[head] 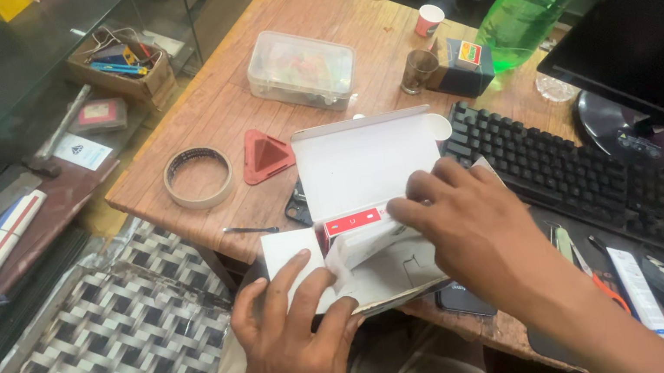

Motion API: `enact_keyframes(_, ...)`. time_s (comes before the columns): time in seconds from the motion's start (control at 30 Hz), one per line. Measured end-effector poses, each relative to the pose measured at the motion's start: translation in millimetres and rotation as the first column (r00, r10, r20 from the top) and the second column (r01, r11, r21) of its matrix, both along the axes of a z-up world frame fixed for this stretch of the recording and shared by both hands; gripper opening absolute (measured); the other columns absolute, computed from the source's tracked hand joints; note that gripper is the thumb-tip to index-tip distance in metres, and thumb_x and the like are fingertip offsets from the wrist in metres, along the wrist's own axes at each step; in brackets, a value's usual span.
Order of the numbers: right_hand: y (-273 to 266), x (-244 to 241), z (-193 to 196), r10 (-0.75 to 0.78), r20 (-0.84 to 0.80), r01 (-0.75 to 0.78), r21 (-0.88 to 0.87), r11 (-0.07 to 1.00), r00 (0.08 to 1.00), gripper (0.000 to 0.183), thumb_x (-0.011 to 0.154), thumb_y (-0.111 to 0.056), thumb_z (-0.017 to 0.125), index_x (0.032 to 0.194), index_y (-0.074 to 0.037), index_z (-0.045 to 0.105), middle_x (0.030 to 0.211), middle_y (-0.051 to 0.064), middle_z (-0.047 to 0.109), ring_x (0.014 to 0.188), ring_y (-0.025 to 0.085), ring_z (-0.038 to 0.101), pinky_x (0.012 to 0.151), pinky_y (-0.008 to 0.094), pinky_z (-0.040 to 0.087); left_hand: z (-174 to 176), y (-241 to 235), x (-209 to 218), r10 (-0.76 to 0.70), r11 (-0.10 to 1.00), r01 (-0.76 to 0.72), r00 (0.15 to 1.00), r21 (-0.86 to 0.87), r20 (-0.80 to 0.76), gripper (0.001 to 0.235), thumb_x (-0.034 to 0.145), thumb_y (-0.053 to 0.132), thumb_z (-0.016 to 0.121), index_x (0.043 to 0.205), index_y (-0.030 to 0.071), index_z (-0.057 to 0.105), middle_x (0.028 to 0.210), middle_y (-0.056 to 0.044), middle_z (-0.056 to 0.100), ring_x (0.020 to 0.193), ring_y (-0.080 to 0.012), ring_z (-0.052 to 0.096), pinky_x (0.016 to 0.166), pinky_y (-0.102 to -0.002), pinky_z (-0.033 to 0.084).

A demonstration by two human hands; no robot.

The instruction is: The person organizes phone repair parts and tools on a cluttered workbench. They move a screwdriver, scissors, and a tube of adhesive, then open a red plastic case and a white box to reveal phone batteries. The person places the items back and closes the boxes.

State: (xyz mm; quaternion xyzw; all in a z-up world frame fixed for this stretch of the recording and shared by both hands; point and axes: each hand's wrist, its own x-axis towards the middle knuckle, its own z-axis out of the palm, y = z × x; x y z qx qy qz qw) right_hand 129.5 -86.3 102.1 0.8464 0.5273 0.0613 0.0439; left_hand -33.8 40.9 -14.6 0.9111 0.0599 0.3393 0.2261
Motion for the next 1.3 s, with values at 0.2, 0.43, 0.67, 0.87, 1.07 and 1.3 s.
enact_keyframes(0.2,-1.2,1.3,-6.4,0.075,0.039,-0.076,0.016,0.997,0.996,0.049,0.066,0.004,0.065,0.113,-0.012,0.068,0.097,0.002,0.068,0.097,0.025,0.06,0.081,0.04,0.047,3.9,8.5,1.3,-0.088,0.996,0.089,0.996,0.026,-0.026,0.021,0.078,0.02,0.077,0.097,0.011,0.071,0.129,-0.001,0.065,0.134,-0.024,0.051,0.106,-0.056,0.026)
enact_keyframes(0.43,-11.2,1.9,-27.7,0.136,-0.055,-0.125,0.173,0.977,0.989,0.027,0.07,-0.006,0.067,0.096,-0.012,0.071,0.096,0.005,0.07,0.097,0.028,0.065,0.082,0.041,0.052,6.3,7.2,5.2,-0.083,0.996,0.085,0.996,0.038,-0.037,0.019,0.075,0.02,0.077,0.092,0.014,0.071,0.12,0.0,0.064,0.131,-0.0239,0.052,0.105,-0.057,0.026)
enact_keyframes(0.67,-8.3,7.5,-40.9,0.043,-0.183,-0.007,0.194,0.981,0.982,0.022,0.077,-0.011,0.07,0.098,-0.011,0.076,0.098,0.008,0.073,0.095,0.03,0.068,0.079,0.042,0.054,10.4,8.2,6.7,-0.062,0.998,0.063,0.997,0.019,-0.051,0.021,0.074,0.022,0.079,0.092,0.014,0.072,0.127,-0.003,0.059,0.133,-0.0245,0.05,0.106,-0.057,0.026)
enact_keyframes(0.87,-40.9,-1.4,-17.0,-0.073,-0.144,0.147,0.609,0.78,0.987,0.028,0.085,-0.018,0.078,0.11,-0.007,0.076,0.11,0.012,0.075,0.1,0.024,0.07,0.083,0.036,0.057,14.1,6.6,7.0,-0.033,0.999,0.033,0.999,-0.01,-0.031,0.026,0.074,0.028,0.079,0.096,0.015,0.073,0.14,-0.012,0.052,0.139,-0.0372,0.038,0.106,-0.058,0.025)
enact_keyframes(1.07,-64.1,-1.9,-43.9,-0.452,-0.619,0.762,0.448,0.467,0.642,0.066,0.073,-0.023,0.089,0.133,-0.005,0.068,0.102,0.013,0.072,0.083,0.017,0.067,0.071,0.029,0.055,8.0,8.1,4.7,0.029,0.991,-0.029,1.0,-0.129,-0.005,0.043,0.08,0.039,0.078,0.115,0.015,0.073,0.142,-0.015,0.05,0.135,-0.0328,0.043,0.107,-0.056,0.028)
enact_keyframes(1.3,-74.9,-5.4,-78.5,-0.214,-0.763,0.75,0.469,0.467,0.61,0.041,0.088,-0.018,0.075,0.129,-0.013,0.073,0.093,0.004,0.059,0.075,0.009,0.059,0.066,0.023,0.049,-3.2,9.7,-1.2,0.219,0.853,-0.114,0.964,-0.51,0.152,0.071,0.088,0.043,0.075,0.139,0.002,0.047,0.149,-0.023,0.038,0.141,-0.0348,0.041,0.112,-0.046,0.038)
